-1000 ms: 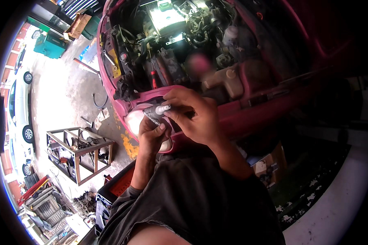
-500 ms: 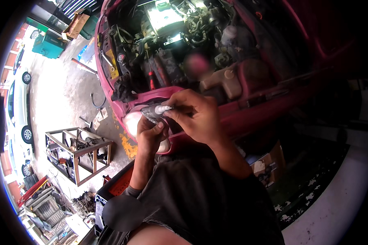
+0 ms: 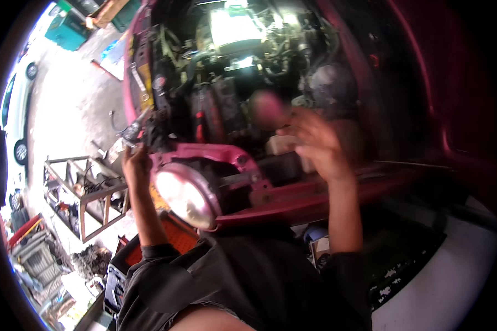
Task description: The person disconnects electrical connectors and a hose from a car engine by hand and with a screwdriver, applies a substance from a tube to a component, and reconnects the parts.
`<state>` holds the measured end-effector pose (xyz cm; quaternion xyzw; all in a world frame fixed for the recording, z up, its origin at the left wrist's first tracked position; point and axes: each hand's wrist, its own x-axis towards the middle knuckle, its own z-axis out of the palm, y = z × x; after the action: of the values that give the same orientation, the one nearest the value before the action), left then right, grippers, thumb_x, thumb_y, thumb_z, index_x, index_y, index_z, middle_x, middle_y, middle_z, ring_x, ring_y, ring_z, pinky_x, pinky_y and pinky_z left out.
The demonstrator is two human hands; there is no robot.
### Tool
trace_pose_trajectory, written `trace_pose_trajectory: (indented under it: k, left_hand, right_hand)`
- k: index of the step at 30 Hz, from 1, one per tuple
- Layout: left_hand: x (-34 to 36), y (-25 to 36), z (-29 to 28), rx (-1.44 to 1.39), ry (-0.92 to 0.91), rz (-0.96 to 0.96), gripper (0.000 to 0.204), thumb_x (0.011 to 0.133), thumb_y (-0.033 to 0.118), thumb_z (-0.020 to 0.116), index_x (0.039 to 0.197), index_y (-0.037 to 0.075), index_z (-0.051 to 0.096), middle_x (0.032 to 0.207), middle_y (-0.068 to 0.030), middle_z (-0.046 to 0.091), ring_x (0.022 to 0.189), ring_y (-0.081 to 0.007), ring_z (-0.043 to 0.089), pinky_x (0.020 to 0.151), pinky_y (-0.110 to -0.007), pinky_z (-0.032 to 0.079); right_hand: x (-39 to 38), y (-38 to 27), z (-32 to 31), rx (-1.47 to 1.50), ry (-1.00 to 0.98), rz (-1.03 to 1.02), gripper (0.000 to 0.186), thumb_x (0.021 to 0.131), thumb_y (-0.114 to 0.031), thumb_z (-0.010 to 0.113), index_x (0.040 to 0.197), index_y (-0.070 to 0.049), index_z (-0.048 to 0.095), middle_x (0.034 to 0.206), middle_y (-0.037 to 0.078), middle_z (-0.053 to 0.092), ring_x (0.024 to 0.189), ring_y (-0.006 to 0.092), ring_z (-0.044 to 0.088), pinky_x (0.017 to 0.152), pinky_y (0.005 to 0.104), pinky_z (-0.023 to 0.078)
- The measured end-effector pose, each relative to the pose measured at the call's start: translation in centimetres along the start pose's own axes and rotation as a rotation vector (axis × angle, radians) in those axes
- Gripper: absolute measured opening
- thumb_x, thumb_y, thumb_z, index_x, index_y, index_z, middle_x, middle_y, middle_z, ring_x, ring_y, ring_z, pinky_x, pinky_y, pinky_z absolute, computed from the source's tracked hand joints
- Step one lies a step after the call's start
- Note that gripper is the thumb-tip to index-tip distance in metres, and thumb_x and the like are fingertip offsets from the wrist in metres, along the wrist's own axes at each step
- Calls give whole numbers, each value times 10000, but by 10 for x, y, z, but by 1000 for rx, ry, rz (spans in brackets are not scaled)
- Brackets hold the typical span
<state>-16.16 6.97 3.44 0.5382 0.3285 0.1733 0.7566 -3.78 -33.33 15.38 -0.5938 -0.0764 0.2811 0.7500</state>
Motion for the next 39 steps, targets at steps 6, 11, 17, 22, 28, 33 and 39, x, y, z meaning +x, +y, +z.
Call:
trace_pose_trajectory:
  k: [6,11,17,22,28,33,39]
  left_hand:
    - [52,-29,-11,-38,35,-139,167,925,42,551,1092,37,546,663,-70,601,367,-52,363,338,-199,214]
    - [62,-41,-13,287,111,-115,148,922,81,597,1049,29,544,623,-34,570,381,-43,376,346,-197,213]
    - [61,-46,-25,357,243,-94,522,930,149,637,1338,-62,391,625,-24,542,421,-45,405,354,-194,252]
    - [55,-42,-27,295,169,-124,464,955,205,605,1312,-33,427,632,-28,548,440,-67,440,389,-190,286]
    - [50,-33,-19,360,259,-122,547,931,243,635,1334,-54,417,603,-36,536,454,-94,461,424,-225,319]
    - [30,-7,14,784,516,327,323,923,189,630,1162,-27,601,620,3,572,511,-36,437,464,-186,301]
    - [56,-11,225,962,-468,276,355,856,107,610,1207,57,607,882,-127,678,732,-167,623,663,-303,482]
  right_hand:
    - [116,34,-62,-74,-21,241,648,749,21,534,1384,-46,428,1198,107,587,1039,205,605,841,322,505]
    - [228,103,-117,-312,267,275,547,760,29,522,1304,-30,495,1153,105,613,955,189,627,746,292,524]
    - [295,157,-140,-617,456,251,402,757,38,528,1145,-44,591,1167,112,607,881,171,632,662,292,522]
    - [309,165,-146,-799,400,156,395,703,23,612,1092,-39,579,1107,145,630,676,197,658,587,326,514]
    - [311,170,-160,-729,303,232,434,727,80,522,1148,-21,491,1193,188,574,720,188,681,509,302,501]
    - [309,177,-174,-656,237,209,415,773,38,539,1171,-18,435,1256,172,580,672,197,684,513,310,503]
    - [310,142,-158,-1007,262,364,519,808,-47,464,1311,42,375,1130,221,646,616,235,691,671,356,546]
